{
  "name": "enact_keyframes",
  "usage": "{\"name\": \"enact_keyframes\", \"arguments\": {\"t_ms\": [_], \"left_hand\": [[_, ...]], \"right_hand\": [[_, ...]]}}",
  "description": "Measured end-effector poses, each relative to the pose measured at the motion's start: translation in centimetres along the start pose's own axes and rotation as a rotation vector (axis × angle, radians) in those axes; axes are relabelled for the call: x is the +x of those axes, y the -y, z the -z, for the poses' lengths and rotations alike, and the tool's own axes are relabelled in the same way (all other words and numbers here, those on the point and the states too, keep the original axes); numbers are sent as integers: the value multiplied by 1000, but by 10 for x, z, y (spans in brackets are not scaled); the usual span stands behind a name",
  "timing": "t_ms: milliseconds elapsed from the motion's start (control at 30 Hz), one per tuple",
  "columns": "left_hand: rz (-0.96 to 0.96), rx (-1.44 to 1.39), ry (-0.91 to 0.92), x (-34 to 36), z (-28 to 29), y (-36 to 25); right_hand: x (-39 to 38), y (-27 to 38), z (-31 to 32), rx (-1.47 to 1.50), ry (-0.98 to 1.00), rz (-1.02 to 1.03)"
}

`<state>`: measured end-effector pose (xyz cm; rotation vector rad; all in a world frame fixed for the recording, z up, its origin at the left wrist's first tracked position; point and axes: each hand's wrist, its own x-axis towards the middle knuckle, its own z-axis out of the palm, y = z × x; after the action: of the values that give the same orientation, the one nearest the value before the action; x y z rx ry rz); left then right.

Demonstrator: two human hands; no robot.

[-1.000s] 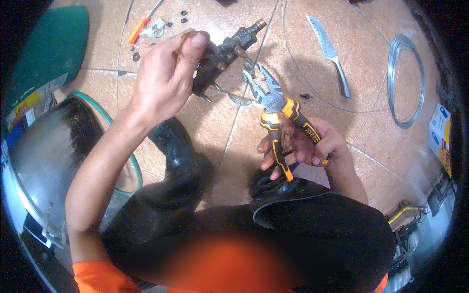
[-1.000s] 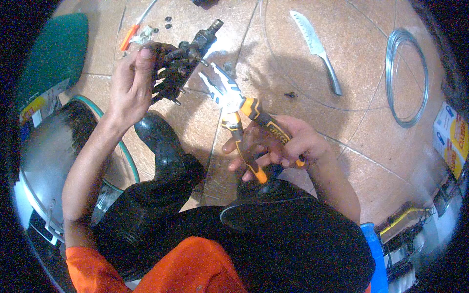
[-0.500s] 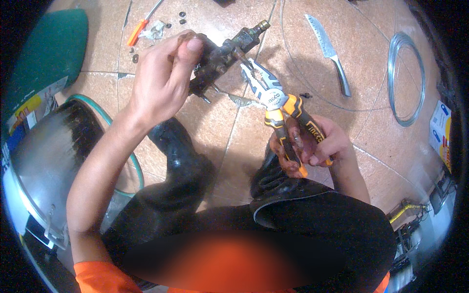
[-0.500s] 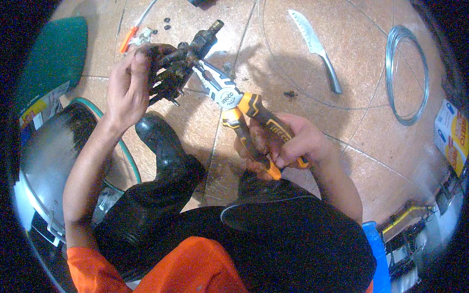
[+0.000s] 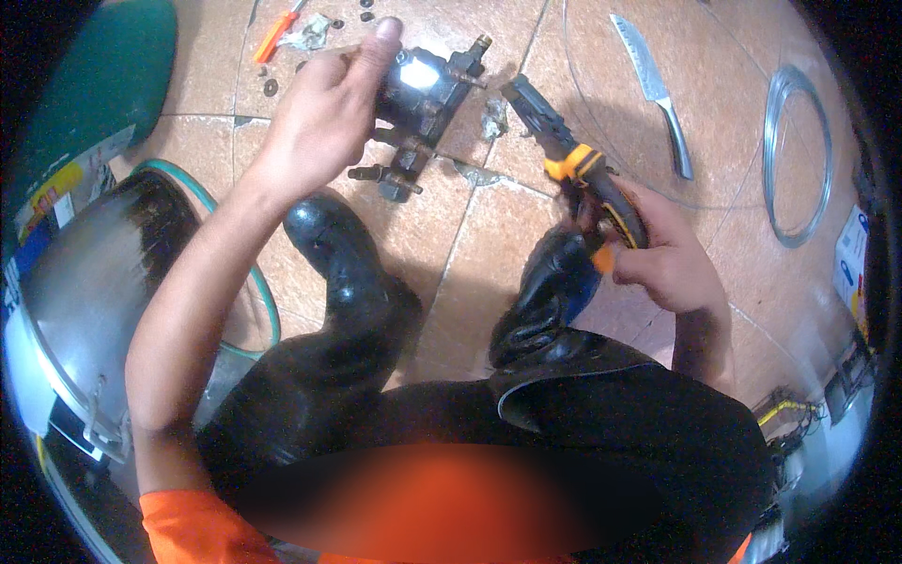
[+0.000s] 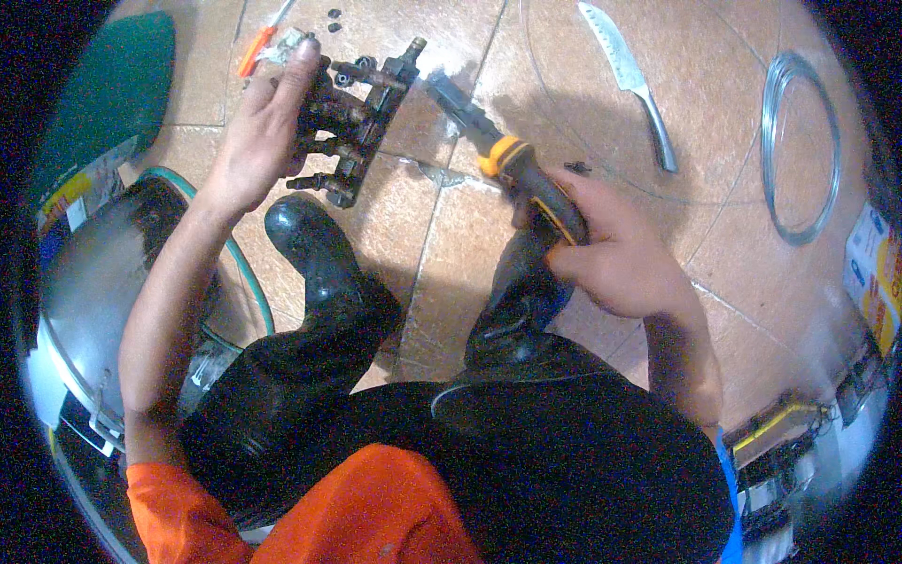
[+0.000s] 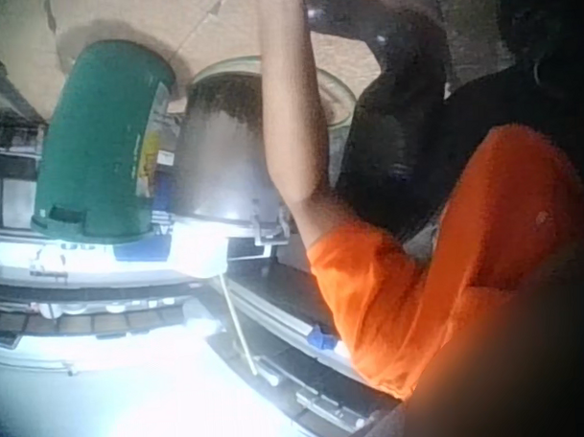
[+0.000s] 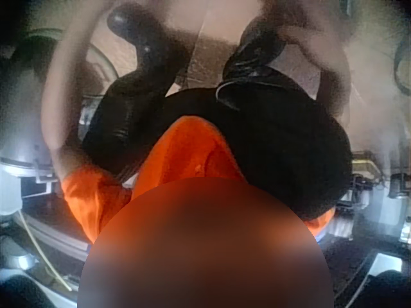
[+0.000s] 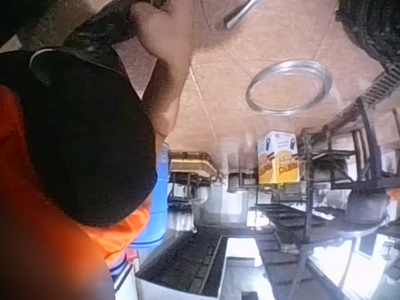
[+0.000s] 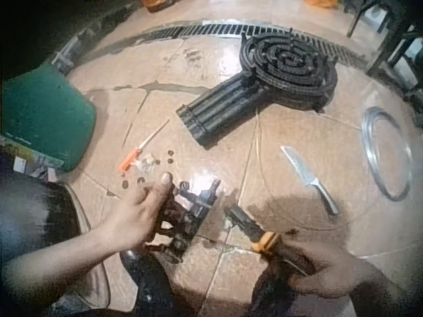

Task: The person sits on the floor and uses pliers to remove small metal pins from a dirty mechanical assembly. They then wash their hands in a sink and return to the floor to continue manipulating the assembly and its small components.

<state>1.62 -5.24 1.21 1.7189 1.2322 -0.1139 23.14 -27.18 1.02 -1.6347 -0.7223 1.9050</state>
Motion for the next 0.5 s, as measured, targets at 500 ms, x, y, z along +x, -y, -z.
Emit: {"name": "enact_keyframes", "arguments": {"t_ms": [500], "left_hand": [[91,-322,18,2,10,-4]], "right_hand": [[4,-12,-3,1153,682,33]]}}
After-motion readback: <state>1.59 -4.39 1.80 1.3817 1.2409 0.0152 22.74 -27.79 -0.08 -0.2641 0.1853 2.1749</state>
